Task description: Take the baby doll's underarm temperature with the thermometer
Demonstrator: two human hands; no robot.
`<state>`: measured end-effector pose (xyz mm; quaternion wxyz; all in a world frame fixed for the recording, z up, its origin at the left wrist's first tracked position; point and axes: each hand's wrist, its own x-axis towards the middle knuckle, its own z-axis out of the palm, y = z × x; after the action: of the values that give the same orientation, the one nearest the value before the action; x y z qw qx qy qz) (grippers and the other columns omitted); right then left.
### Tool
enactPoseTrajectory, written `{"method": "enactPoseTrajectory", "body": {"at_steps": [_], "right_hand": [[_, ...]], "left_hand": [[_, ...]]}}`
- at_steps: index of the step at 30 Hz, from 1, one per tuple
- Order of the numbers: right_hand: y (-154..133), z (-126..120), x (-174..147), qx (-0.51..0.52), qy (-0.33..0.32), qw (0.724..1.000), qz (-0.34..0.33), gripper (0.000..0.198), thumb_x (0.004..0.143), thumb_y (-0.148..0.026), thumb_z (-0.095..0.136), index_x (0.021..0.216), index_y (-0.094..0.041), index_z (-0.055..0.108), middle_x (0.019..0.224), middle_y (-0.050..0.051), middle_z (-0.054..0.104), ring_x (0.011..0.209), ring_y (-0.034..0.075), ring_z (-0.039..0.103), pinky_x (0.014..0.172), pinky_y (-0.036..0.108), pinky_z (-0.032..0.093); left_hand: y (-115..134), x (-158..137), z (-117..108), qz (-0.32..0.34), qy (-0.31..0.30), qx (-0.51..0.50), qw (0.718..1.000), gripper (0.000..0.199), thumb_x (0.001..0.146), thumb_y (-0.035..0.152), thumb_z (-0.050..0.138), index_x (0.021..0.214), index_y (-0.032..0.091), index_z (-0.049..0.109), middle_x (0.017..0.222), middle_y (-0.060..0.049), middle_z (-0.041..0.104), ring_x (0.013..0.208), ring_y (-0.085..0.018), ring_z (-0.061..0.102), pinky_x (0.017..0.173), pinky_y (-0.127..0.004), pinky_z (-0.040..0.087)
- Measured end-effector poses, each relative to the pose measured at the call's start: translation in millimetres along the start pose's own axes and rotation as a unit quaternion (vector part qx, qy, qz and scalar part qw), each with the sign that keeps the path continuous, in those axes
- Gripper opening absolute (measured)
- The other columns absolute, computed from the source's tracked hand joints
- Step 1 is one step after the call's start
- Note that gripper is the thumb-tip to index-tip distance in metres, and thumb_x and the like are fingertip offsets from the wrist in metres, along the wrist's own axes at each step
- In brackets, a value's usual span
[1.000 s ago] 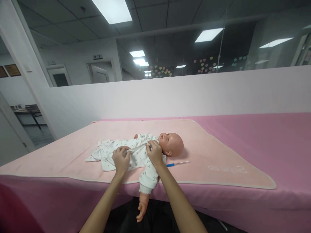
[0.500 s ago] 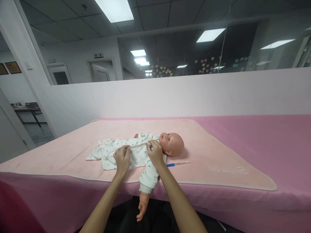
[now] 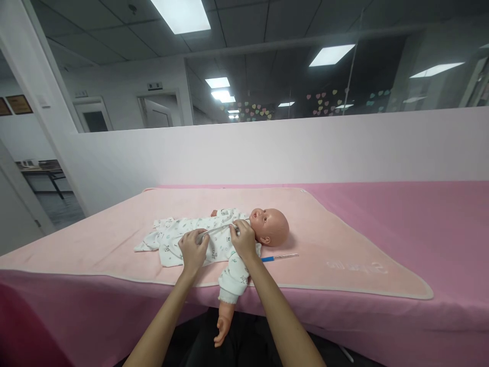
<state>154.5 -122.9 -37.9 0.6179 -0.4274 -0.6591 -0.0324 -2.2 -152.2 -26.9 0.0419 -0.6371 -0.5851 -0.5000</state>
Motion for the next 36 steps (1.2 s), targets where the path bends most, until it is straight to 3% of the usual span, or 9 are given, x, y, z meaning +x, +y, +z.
{"method": "enactPoseTrajectory", "body": {"at_steps": [9, 22, 26, 29, 32, 36], "right_hand": [[-1, -1, 1, 0.004, 0.000, 1.000, 0.002, 0.015, 0.081, -0.023, 0.044, 0.076, -0.019, 0.058, 0.076, 0.004, 0.062, 0.076, 0.017, 0.056, 0.070, 0.027, 0.043], [1, 1, -1, -0.023, -0.012, 1.000, -0.005, 0.016, 0.083, -0.025, 0.043, 0.076, -0.018, 0.055, 0.076, 0.005, 0.061, 0.076, 0.017, 0.055, 0.071, 0.028, 0.044], [-2, -12, -2, -0.064, -0.050, 0.994, -0.073, 0.018, 0.082, -0.018, 0.040, 0.090, -0.017, 0.056, 0.093, 0.009, 0.061, 0.090, 0.020, 0.055, 0.079, 0.034, 0.045], [-2, -43, -11, -0.110, -0.108, 0.976, -0.154, 0.029, 0.079, -0.010, 0.037, 0.102, -0.016, 0.054, 0.109, 0.011, 0.057, 0.104, 0.022, 0.051, 0.088, 0.037, 0.043], [9, -86, -27, -0.141, -0.207, 0.952, -0.174, 0.033, 0.077, -0.006, 0.035, 0.098, -0.019, 0.057, 0.100, 0.009, 0.062, 0.094, 0.020, 0.057, 0.081, 0.034, 0.047], [41, -141, -44, -0.196, -0.246, 0.946, -0.074, 0.032, 0.075, -0.008, 0.037, 0.094, -0.020, 0.060, 0.093, 0.008, 0.064, 0.085, 0.020, 0.059, 0.074, 0.034, 0.049]], "left_hand": [[4, 1, -3, 0.001, -0.016, 0.027, 1.000, 0.019, 0.082, 0.032, 0.042, 0.084, 0.023, 0.059, 0.084, -0.003, 0.064, 0.088, -0.021, 0.052, 0.085, -0.037, 0.029], [4, -2, -4, -0.067, 0.096, 0.001, 0.993, 0.019, 0.073, 0.018, 0.044, 0.090, 0.021, 0.052, 0.085, -0.003, 0.058, 0.088, -0.023, 0.049, 0.083, -0.038, 0.033], [-2, 0, -6, -0.102, 0.148, 0.010, 0.984, 0.024, 0.068, 0.010, 0.042, 0.087, 0.021, 0.052, 0.086, -0.004, 0.056, 0.089, -0.024, 0.047, 0.083, -0.040, 0.033], [-4, 10, -11, -0.057, 0.166, 0.009, 0.984, 0.025, 0.069, 0.007, 0.039, 0.085, 0.021, 0.052, 0.087, -0.005, 0.056, 0.090, -0.023, 0.048, 0.086, -0.040, 0.033], [4, 34, -13, 0.044, 0.089, -0.015, 0.995, 0.025, 0.072, 0.007, 0.038, 0.085, 0.021, 0.054, 0.087, -0.005, 0.057, 0.089, -0.020, 0.051, 0.086, -0.036, 0.036], [18, 67, 2, 0.119, -0.122, -0.101, 0.980, 0.025, 0.074, 0.023, 0.049, 0.097, 0.021, 0.057, 0.092, -0.003, 0.060, 0.087, -0.018, 0.053, 0.080, -0.031, 0.041]]}}
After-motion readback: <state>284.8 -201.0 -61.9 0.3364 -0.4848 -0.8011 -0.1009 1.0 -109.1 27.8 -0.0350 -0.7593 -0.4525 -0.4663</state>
